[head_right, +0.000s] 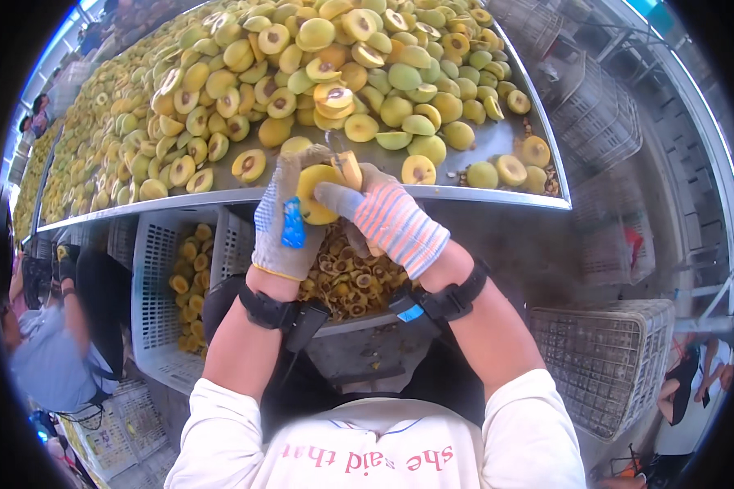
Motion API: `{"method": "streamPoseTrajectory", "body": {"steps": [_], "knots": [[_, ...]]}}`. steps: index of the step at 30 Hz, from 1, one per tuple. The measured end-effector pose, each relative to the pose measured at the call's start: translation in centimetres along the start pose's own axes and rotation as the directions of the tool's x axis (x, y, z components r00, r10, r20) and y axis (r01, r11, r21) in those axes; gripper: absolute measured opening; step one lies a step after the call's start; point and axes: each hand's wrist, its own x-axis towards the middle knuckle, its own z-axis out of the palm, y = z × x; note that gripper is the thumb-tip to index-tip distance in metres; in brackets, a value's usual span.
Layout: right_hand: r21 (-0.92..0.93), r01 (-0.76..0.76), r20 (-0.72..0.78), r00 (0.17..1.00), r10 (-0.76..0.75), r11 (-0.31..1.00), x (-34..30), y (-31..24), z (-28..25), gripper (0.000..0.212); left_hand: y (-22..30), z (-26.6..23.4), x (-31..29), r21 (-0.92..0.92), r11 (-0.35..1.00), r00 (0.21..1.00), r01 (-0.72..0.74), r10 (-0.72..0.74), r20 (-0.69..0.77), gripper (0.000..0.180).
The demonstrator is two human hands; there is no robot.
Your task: The person pits fruit by hand using a coring tool, placing the pits into a small bin and the fruit halves into a larger container.
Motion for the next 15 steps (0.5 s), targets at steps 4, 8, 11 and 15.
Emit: {"method": "streamPoseTrajectory", "body": {"steps": [4,8,11,15], "knots": [[-0.286,0.220,-0.143,0.953,-0.268,0.933,-1.4,2.7,0.4,0.044,0.5,-1.2,0.1,-0.155,0.985,0.994,0.080,-0.090,-0.060,0.042],[-0.431,0.274,-0.093,0.934,-0.344,0.860,-2.9,2.8,1.9,0.046,1.1,-1.8,0.0,-0.094,0.995,0.992,0.013,-0.024,-0.120,0.049],[-0.472,0.191,-0.021,0.974,-0.228,0.860,-2.3,3.2,3.0,0.049,1.8,-2.0,-0.2,-0.418,0.895,0.977,0.156,-0.203,-0.070,0.049],[-0.498,0.137,-0.003,0.987,-0.159,0.857,-1.3,3.9,3.5,0.050,1.5,-2.5,-0.5,-0.227,0.972,0.994,0.068,-0.086,-0.070,0.048]]}}
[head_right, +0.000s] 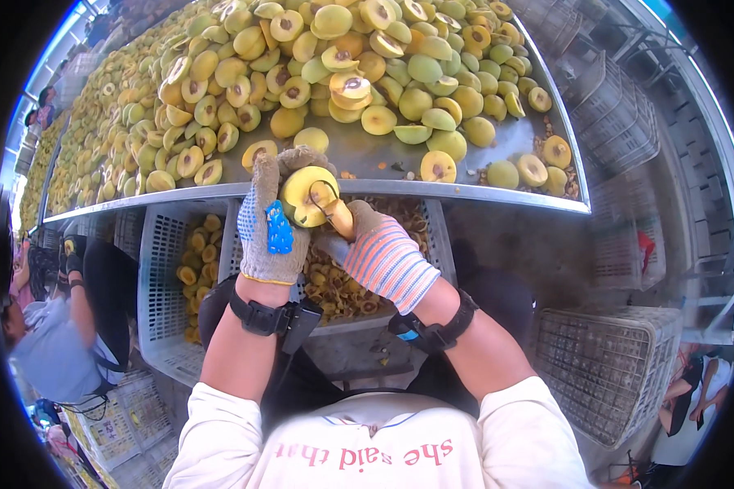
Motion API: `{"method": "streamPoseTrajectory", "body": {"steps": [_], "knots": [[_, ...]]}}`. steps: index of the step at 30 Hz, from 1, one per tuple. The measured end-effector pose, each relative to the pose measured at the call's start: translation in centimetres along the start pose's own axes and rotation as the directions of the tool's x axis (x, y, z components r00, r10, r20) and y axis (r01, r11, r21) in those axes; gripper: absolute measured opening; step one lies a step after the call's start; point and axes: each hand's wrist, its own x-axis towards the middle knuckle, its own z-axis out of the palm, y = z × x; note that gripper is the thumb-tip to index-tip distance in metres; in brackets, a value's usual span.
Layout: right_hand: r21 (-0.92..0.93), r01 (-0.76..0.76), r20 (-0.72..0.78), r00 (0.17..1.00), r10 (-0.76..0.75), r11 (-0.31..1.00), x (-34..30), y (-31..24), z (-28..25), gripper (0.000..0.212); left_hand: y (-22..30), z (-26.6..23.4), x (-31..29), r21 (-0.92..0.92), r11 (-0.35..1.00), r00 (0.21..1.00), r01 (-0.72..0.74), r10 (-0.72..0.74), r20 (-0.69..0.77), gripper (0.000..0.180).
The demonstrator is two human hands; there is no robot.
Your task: The person pits fruit by hand using a coring tool, placing the pits into a small bin and the fruit halves into a larger container.
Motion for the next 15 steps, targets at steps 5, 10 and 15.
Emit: {"method": "streamPoseTrajectory", "body": {"steps": [5,10,15], "knots": [[0.218,-0.102,0.064,0.994,0.090,0.971,1.0,1.4,-0.3,0.043,0.3,1.5,0.1,0.015,0.998,0.998,0.055,-0.055,0.012,0.043],[-0.080,-0.121,0.059,0.990,0.126,0.989,0.7,1.4,0.4,0.042,-0.1,0.0,0.6,-0.050,0.994,0.995,0.095,-0.096,-0.022,0.047],[0.001,-0.145,0.070,0.987,0.144,0.989,0.8,2.3,1.0,0.041,-0.6,1.2,0.2,-0.048,0.998,0.998,0.033,-0.036,-0.046,0.042]]}}
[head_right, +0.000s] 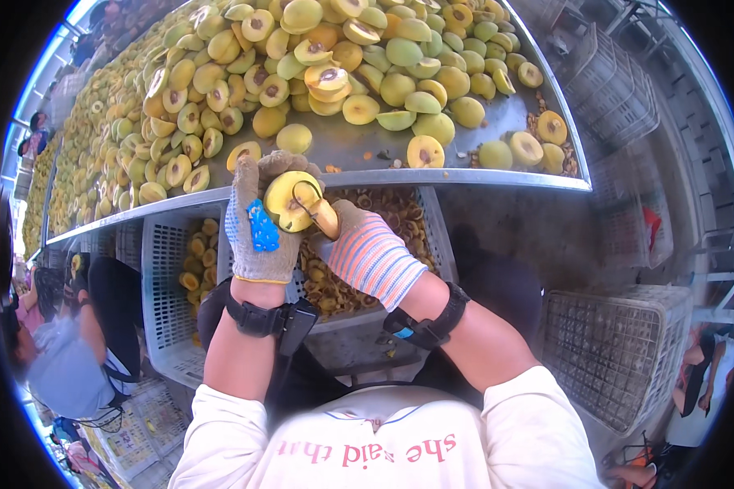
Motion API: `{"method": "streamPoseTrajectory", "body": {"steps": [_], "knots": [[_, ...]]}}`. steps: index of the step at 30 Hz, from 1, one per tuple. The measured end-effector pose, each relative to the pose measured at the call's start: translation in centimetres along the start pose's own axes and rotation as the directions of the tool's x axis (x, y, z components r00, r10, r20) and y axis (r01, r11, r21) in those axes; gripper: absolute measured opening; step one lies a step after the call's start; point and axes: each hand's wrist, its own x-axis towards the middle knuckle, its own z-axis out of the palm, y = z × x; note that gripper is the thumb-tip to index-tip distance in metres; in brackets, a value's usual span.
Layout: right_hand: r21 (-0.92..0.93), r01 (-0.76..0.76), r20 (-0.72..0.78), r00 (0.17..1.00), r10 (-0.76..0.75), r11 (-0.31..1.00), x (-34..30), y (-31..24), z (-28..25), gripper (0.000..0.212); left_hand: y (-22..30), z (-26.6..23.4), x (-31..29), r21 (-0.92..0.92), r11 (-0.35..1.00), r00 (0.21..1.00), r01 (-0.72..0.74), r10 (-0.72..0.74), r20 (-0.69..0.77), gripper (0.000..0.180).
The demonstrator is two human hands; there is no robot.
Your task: The person pits fruit by hand using a coring tool, placing the pits into a small bin and the fruit halves into a larger container.
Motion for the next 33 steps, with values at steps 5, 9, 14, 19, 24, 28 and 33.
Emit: {"method": "streamPoseTrajectory", "body": {"steps": [5,9,14,19,24,28,33], "knots": [[0.007,0.013,0.047,0.999,-0.013,1.000,0.2,0.8,1.0,0.037,-0.6,-0.3,-0.3,0.206,0.974,0.991,-0.097,0.113,-0.070,0.037],[-0.025,0.007,0.087,0.996,-0.005,1.000,0.5,0.9,1.4,0.035,-1.0,-0.1,-0.6,0.589,0.738,0.931,-0.330,0.357,0.074,0.033],[0.086,0.090,0.106,0.989,-0.099,0.992,0.4,0.8,1.4,0.032,-1.0,1.0,-1.2,0.265,0.934,0.959,-0.238,0.269,-0.087,0.027],[0.433,-0.256,0.379,0.922,0.083,0.864,-1.3,-2.5,-1.6,0.026,-0.2,0.7,-1.3,0.346,0.892,0.955,-0.290,0.291,0.051,0.030],[0.532,-0.366,0.522,0.852,0.045,0.764,-2.3,-3.8,-3.7,0.022,0.8,-0.9,-0.2,0.217,0.958,0.957,-0.188,0.129,0.259,0.033],[0.627,-0.369,0.481,0.876,0.030,0.686,-2.4,-3.2,-3.3,0.020,0.0,1.2,-1.4,0.378,0.858,0.938,-0.347,0.309,0.158,0.027],[0.694,-0.544,0.633,0.773,-0.039,0.473,-2.8,-2.4,-2.8,0.017,0.5,0.6,0.4,0.593,0.788,0.985,-0.167,0.111,0.131,0.021]]}}
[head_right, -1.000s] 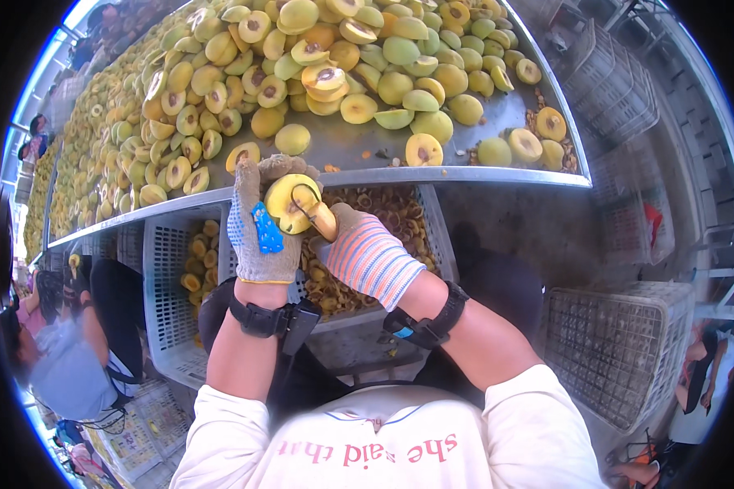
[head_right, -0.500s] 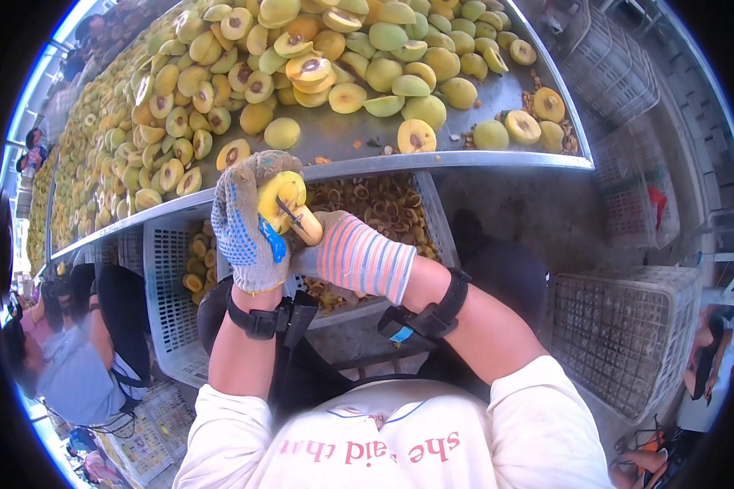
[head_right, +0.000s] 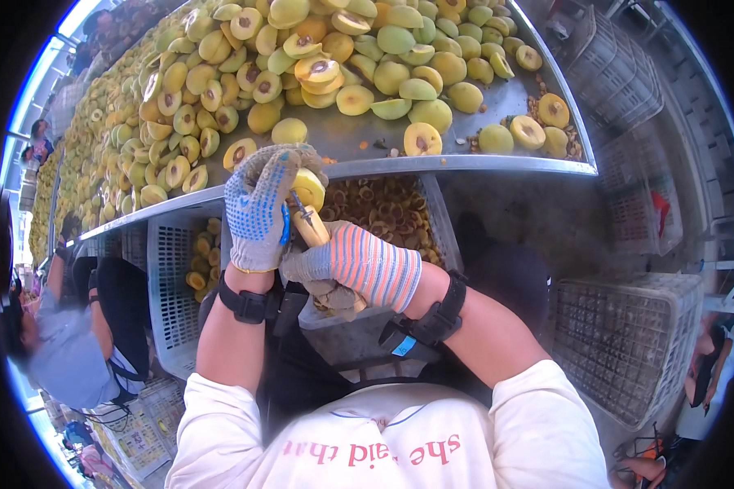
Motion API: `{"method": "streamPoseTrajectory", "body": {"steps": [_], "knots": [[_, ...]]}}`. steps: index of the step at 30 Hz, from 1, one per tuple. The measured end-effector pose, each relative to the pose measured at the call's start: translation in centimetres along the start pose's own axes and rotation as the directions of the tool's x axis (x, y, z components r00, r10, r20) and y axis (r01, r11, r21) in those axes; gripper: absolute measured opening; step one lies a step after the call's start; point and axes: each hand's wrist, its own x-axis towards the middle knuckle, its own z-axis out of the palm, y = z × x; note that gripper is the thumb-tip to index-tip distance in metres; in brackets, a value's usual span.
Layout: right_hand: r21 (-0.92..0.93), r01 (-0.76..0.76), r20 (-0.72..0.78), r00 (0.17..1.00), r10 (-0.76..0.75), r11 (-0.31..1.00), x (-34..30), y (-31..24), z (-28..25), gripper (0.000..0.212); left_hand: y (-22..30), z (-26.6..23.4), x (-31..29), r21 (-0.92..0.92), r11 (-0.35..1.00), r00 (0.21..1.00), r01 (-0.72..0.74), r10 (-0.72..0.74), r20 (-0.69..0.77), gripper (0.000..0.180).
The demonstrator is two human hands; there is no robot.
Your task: The person pits fruit by hand using a coring tool, placing the pits into a small bin and the fruit halves into a larger container.
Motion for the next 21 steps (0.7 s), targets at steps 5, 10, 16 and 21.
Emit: {"method": "streamPoseTrajectory", "body": {"steps": [5,10,16,21], "knots": [[-0.060,0.002,-0.085,0.996,-0.007,0.998,0.2,0.0,1.2,0.019,0.9,-0.4,0.6,-0.014,1.000,0.993,0.020,-0.018,0.116,0.022],[-0.062,-0.017,0.015,1.000,0.018,0.998,0.0,0.2,0.9,0.018,0.9,-0.7,0.5,-0.309,0.925,0.916,0.223,-0.090,0.391,0.024],[-0.079,0.015,0.109,0.994,-0.006,0.997,-0.7,-0.2,0.4,0.021,-0.1,-0.8,-0.1,-0.374,0.907,0.921,0.196,-0.040,0.386,0.041],[-0.535,0.018,-0.035,0.998,-0.043,0.845,-0.2,1.6,-1.9,0.025,-0.9,-1.0,-0.2,-0.529,0.740,0.910,0.415,-0.341,0.238,0.062]]}}
